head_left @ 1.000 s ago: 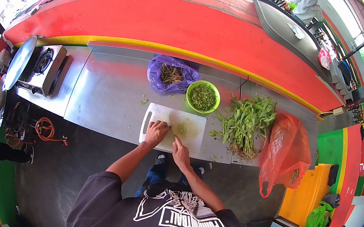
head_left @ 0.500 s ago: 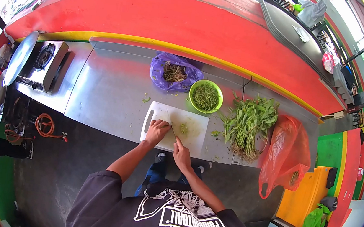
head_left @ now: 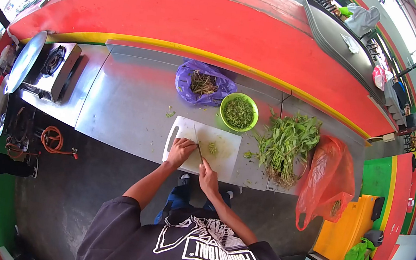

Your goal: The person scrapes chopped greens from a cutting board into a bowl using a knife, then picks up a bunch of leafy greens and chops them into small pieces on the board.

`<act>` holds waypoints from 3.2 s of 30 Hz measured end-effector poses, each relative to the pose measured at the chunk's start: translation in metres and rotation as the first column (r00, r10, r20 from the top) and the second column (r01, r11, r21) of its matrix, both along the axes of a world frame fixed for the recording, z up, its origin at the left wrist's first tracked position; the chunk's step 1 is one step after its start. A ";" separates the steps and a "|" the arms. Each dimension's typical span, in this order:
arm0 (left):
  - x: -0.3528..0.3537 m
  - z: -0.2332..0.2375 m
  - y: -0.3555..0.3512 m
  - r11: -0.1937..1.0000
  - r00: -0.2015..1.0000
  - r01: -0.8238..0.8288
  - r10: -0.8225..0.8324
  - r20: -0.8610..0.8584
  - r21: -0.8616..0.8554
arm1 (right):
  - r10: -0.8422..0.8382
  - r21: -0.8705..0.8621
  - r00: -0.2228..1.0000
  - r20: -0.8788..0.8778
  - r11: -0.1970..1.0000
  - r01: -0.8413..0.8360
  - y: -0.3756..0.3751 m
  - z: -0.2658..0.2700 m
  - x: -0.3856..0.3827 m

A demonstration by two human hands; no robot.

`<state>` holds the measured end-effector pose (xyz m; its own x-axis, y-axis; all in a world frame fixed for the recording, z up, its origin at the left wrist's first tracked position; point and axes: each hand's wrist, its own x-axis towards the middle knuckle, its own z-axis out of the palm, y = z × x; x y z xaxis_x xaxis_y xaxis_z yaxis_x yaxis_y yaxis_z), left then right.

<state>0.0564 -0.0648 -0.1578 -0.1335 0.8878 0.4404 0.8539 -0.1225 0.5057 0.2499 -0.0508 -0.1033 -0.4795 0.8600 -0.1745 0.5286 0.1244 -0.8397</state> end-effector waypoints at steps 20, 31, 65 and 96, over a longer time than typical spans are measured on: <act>0.001 0.004 -0.005 0.998 0.997 -0.016 0.010 -0.079 -0.065 | 0.039 0.139 0.999 0.030 0.989 -0.043 0.008 -0.010 -0.008; 0.002 -0.003 -0.009 0.997 0.998 -0.046 0.042 -0.056 -0.063 | 0.021 0.141 0.999 -0.038 0.990 -0.016 0.007 -0.014 -0.014; 0.004 0.003 -0.007 0.997 0.989 -0.028 0.018 -0.145 -0.066 | 0.103 0.053 0.993 0.049 0.993 -0.106 -0.019 0.039 0.049; 0.006 0.002 -0.012 0.995 0.990 -0.087 0.082 -0.111 -0.044 | 0.181 0.154 0.983 0.002 0.972 -0.180 -0.006 0.003 0.036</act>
<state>0.0628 -0.0770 -0.1563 -0.1628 0.8960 0.4132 0.9103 -0.0251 0.4132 0.2861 -0.0566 -0.1006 -0.6305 0.7751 -0.0411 0.4756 0.3440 -0.8096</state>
